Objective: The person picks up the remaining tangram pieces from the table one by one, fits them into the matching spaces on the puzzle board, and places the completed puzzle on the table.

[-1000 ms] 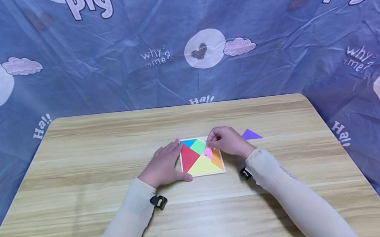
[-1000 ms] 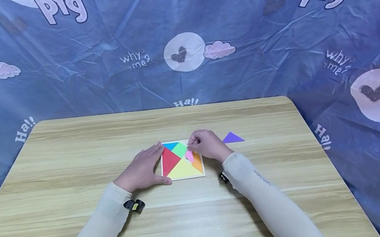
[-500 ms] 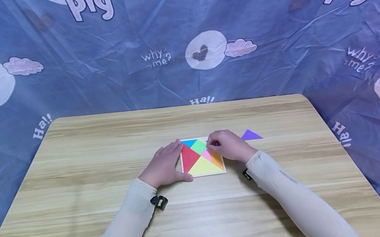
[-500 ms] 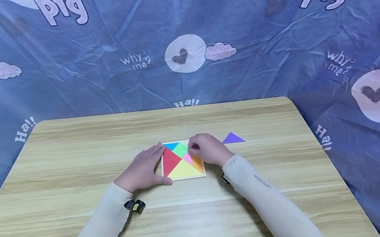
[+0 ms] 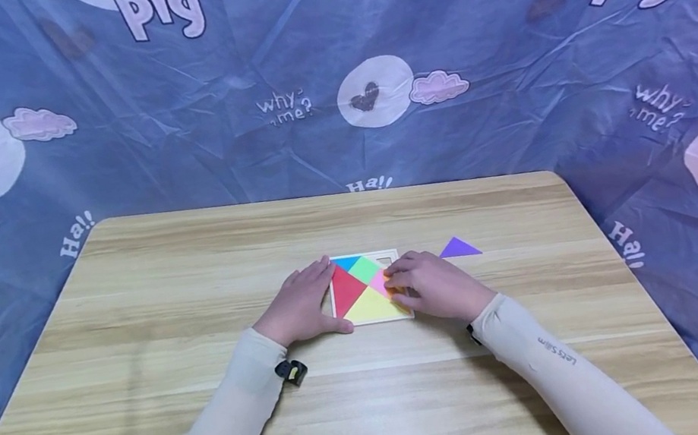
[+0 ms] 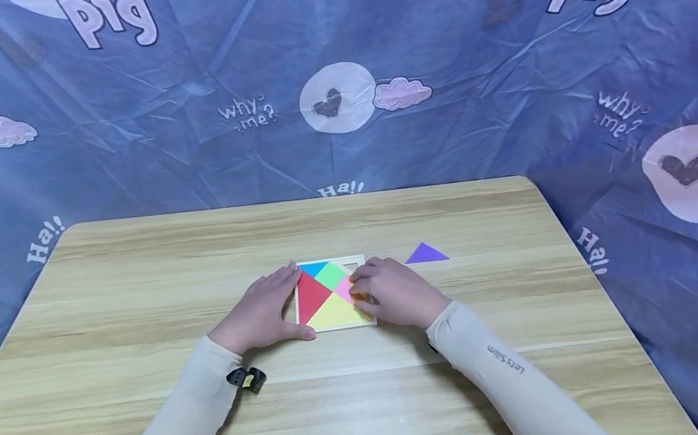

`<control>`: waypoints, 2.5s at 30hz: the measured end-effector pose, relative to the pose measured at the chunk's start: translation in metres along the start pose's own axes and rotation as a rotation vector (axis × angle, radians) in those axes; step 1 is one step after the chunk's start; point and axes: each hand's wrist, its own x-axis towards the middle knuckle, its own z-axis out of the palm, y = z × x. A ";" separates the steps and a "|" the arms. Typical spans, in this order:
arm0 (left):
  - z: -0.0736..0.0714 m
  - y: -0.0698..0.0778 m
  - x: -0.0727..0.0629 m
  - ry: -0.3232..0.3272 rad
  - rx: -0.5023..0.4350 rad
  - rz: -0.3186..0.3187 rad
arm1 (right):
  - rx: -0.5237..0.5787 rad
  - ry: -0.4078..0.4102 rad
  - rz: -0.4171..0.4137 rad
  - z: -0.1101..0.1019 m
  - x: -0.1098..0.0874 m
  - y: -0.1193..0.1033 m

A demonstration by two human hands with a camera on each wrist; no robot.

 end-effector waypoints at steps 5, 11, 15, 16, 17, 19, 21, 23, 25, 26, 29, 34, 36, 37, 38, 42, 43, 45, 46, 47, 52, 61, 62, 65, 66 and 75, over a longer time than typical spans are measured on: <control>0.001 -0.001 0.000 0.000 -0.004 0.002 | -0.013 -0.009 -0.003 0.001 0.001 -0.002; 0.002 0.001 -0.002 0.007 -0.004 0.004 | -0.015 -0.022 0.005 0.004 -0.001 -0.001; 0.002 0.003 -0.003 0.011 -0.013 0.000 | -0.007 -0.049 0.017 0.006 -0.002 -0.001; 0.002 0.003 -0.003 0.012 -0.016 -0.001 | -0.005 -0.052 0.017 0.007 -0.002 -0.001; 0.002 0.003 -0.003 0.012 -0.019 -0.002 | -0.003 -0.060 0.020 0.008 -0.002 0.000; 0.003 0.003 -0.003 0.012 -0.020 -0.007 | -0.003 -0.073 0.022 0.008 -0.002 -0.001; 0.003 0.003 -0.003 0.013 -0.022 -0.008 | 0.002 -0.082 0.022 0.008 -0.002 -0.001; 0.003 0.003 -0.003 0.009 -0.021 -0.014 | 0.009 -0.094 0.027 0.008 -0.002 -0.001; 0.003 0.003 -0.002 0.007 -0.019 -0.015 | 0.029 -0.097 0.035 0.008 -0.003 -0.001; 0.003 0.003 -0.002 0.007 -0.018 -0.015 | 0.041 -0.098 0.040 0.008 -0.003 -0.001; 0.003 0.003 -0.002 0.009 -0.016 -0.018 | 0.083 -0.098 0.054 0.008 -0.004 -0.001; 0.002 0.003 -0.001 0.013 -0.017 -0.020 | 0.138 -0.080 0.049 0.006 -0.004 -0.003; 0.002 0.003 -0.001 0.009 -0.016 -0.021 | 0.144 -0.075 0.042 0.005 -0.003 -0.003; 0.001 0.003 -0.002 0.007 -0.017 -0.022 | 0.145 -0.071 0.038 0.004 -0.003 -0.004; 0.001 0.003 -0.002 0.005 -0.014 -0.023 | 0.147 -0.070 0.038 0.004 -0.003 -0.004; -0.001 0.004 -0.002 0.006 -0.008 -0.015 | 0.162 -0.070 0.066 0.003 -0.003 -0.005; -0.002 0.004 -0.002 0.006 -0.005 -0.014 | 0.169 -0.069 0.075 0.003 -0.003 -0.005; -0.002 0.003 -0.002 0.011 -0.003 -0.009 | 0.180 -0.069 0.092 0.003 -0.004 -0.005; -0.002 0.003 -0.002 0.010 0.001 -0.010 | 0.187 -0.069 0.097 0.004 -0.004 -0.005; -0.002 0.003 -0.002 0.009 0.006 -0.011 | 0.192 -0.069 0.100 0.004 -0.004 -0.005; -0.001 0.003 0.000 0.018 0.015 -0.006 | 0.219 -0.078 0.097 0.003 -0.005 -0.006; -0.001 0.003 0.000 0.016 0.016 -0.006 | 0.258 -0.070 0.077 0.001 -0.008 -0.004; -0.001 0.003 0.000 0.014 0.016 -0.007 | 0.261 -0.063 0.073 0.001 -0.009 -0.003; -0.001 0.004 0.000 0.016 0.016 -0.002 | 0.285 -0.046 0.061 0.002 -0.010 0.001; -0.001 0.004 0.000 0.014 0.015 -0.002 | 0.297 -0.040 0.058 0.003 -0.011 0.002; 0.000 0.002 -0.002 0.013 0.006 0.000 | 0.419 0.020 0.090 0.000 -0.015 0.013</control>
